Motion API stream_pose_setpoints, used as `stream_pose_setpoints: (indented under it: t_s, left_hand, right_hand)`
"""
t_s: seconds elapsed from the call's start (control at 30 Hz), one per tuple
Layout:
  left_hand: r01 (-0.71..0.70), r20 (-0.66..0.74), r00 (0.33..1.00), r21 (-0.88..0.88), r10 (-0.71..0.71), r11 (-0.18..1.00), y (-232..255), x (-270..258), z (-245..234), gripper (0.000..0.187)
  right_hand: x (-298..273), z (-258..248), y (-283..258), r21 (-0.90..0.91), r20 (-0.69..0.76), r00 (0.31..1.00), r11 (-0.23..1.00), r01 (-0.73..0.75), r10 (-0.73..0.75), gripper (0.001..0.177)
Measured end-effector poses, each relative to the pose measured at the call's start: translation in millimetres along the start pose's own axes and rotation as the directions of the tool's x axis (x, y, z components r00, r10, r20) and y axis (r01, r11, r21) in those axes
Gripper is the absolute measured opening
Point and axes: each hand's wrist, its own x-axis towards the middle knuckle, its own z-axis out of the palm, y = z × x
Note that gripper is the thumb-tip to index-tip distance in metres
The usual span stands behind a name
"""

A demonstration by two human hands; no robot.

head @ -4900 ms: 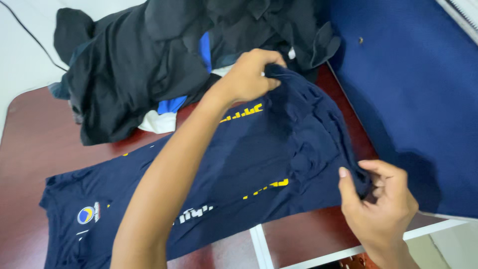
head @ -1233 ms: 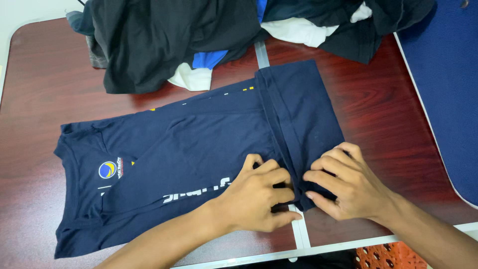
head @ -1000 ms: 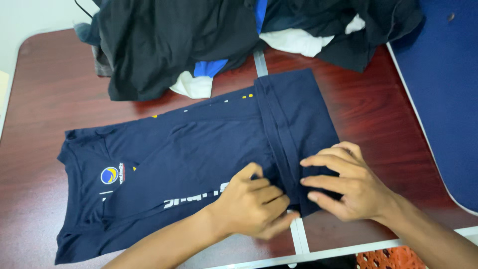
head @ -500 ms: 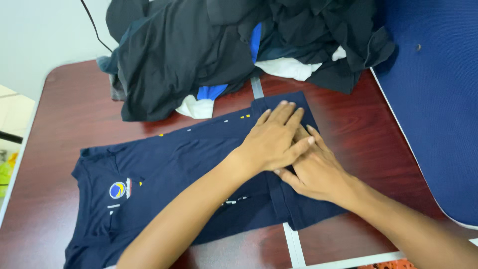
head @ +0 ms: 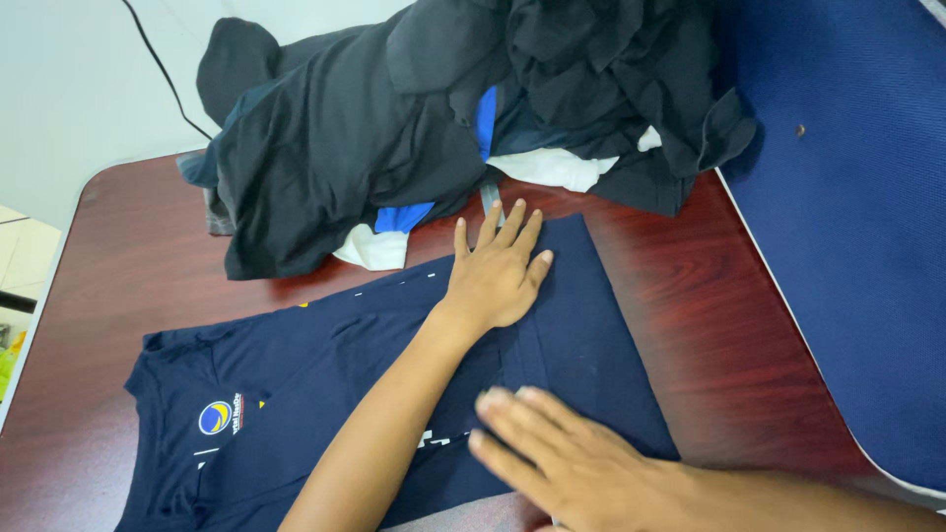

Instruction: The person folds a dark blue t-shirt on a wooden table, smoothing the fabric and aligning the edges before placing it into a blue suitcase. The person then picks up a black t-shirt from a pile, lays it flat on the table, and begins folding it in a similar manner.

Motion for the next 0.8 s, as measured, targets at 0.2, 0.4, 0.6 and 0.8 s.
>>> stream_pose_setpoints:
  t_s: [0.2,0.4,0.6,0.8]
  left_hand:
    - [-0.097,-0.143,0.985,0.009,0.098,0.995,-0.5,-4.9,-0.6,0.052]
    - [-0.207,-0.162,0.967,-0.039,0.198,0.978,0.8,-3.3,-4.5,0.047]
    - [-0.210,-0.108,0.974,-0.103,0.199,0.972,1.2,-6.2,-11.7,0.059]
    - [-0.447,0.032,0.890,-0.147,0.455,0.883,15.5,15.4,-24.9,0.082]
  right_hand:
    - [-12.7,-29.6,41.0,-0.319,-0.244,0.959,0.922,-0.218,0.142,0.019]
    - [-13.1,-80.1,71.3,-0.062,-0.185,0.453,0.449,-0.891,0.872,0.048]
    - [-14.7,-77.0,80.1,0.280,0.046,0.394,0.367,-0.887,0.918,0.047]
    - [-23.4,-67.4,87.1,0.470,0.123,0.537,0.427,-0.772,0.835,0.067]
